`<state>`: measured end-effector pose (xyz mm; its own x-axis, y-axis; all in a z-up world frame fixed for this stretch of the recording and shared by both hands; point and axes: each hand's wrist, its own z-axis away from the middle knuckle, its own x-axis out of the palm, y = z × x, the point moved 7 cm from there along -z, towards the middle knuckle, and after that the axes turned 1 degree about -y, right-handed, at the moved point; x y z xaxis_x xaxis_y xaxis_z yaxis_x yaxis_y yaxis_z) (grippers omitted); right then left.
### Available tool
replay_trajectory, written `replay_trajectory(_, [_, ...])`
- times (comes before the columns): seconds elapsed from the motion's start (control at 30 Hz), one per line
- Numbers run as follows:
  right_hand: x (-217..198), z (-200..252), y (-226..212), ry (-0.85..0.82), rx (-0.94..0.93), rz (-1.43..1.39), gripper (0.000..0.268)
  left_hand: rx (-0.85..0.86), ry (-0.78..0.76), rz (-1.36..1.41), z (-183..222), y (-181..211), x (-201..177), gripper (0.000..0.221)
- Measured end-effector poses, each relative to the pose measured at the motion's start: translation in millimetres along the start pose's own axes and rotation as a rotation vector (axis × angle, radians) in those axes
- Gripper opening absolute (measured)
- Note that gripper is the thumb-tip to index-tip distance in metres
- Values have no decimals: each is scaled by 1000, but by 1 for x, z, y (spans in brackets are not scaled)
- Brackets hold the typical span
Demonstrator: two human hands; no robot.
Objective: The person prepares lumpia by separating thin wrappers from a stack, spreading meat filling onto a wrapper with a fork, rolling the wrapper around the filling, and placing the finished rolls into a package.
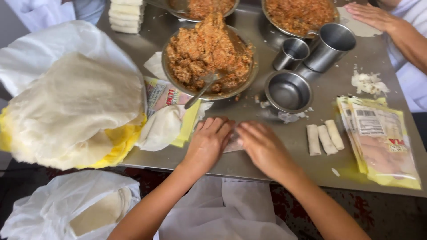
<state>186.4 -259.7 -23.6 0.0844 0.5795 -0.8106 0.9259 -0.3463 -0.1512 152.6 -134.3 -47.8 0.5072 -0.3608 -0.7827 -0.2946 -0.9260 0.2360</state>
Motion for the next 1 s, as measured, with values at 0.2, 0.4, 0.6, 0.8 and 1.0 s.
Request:
replay_trajectory(0.2, [7,55,-39,-197,64,1,33,178,-119,354,27,36,-27,16])
replay_trajectory(0.4, [-9,76,-26,-114,180,-401,33,228,-265,464,43,51,-36,36])
replay_trajectory(0.6, [-14,85,-10,-108,205,-75,35,196,-46,179,35,52,-41,14])
replay_trajectory(0.8, [-29,73,-23,4,166,132,22,249,-111,58,50,67,-24,34])
replay_trajectory(1.0, [-10,37,-54,-44,-44,119,24,53,-190,125,52,36,-44,34])
